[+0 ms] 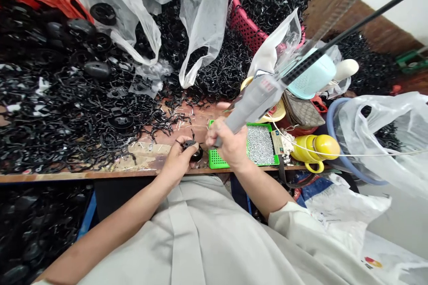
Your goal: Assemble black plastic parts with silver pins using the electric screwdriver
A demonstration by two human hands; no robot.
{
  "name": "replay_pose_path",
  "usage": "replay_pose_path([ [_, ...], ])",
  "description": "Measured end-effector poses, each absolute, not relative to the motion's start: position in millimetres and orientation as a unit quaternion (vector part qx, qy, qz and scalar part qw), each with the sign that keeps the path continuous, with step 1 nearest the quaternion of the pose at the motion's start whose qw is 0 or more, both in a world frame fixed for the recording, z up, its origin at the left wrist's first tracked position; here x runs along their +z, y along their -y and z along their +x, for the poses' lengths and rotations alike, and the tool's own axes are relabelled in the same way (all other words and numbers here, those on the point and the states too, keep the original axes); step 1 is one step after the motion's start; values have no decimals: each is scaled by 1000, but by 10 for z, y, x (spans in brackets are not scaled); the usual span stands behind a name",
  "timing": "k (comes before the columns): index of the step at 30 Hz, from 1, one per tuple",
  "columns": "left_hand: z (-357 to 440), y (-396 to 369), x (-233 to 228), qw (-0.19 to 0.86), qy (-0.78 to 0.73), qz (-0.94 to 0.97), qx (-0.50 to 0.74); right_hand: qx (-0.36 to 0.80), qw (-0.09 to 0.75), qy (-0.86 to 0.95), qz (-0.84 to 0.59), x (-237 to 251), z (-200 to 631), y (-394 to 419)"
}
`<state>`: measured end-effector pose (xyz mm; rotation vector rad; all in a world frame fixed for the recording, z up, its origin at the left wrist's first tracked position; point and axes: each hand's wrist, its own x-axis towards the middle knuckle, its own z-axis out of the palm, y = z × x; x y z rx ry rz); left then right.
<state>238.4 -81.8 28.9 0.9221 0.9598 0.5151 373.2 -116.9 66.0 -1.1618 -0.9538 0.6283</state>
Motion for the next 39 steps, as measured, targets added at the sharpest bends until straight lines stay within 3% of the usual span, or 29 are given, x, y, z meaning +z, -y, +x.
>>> replay_pose_path([
  [6, 2524, 883, 442, 810, -387, 364, 247, 181, 741, 324, -560, 608, 4397, 936],
  [26, 2537, 933, 300, 782, -442, 399, 185, 178, 713, 355, -579, 299, 4374, 832],
  [34, 2543, 954, 299, 782, -446, 391, 190, 133, 737, 353, -561, 628, 4234, 959],
  [39, 2547, 957, 299, 778, -443, 400, 196, 212, 747, 338, -533, 844, 3928, 1116],
])
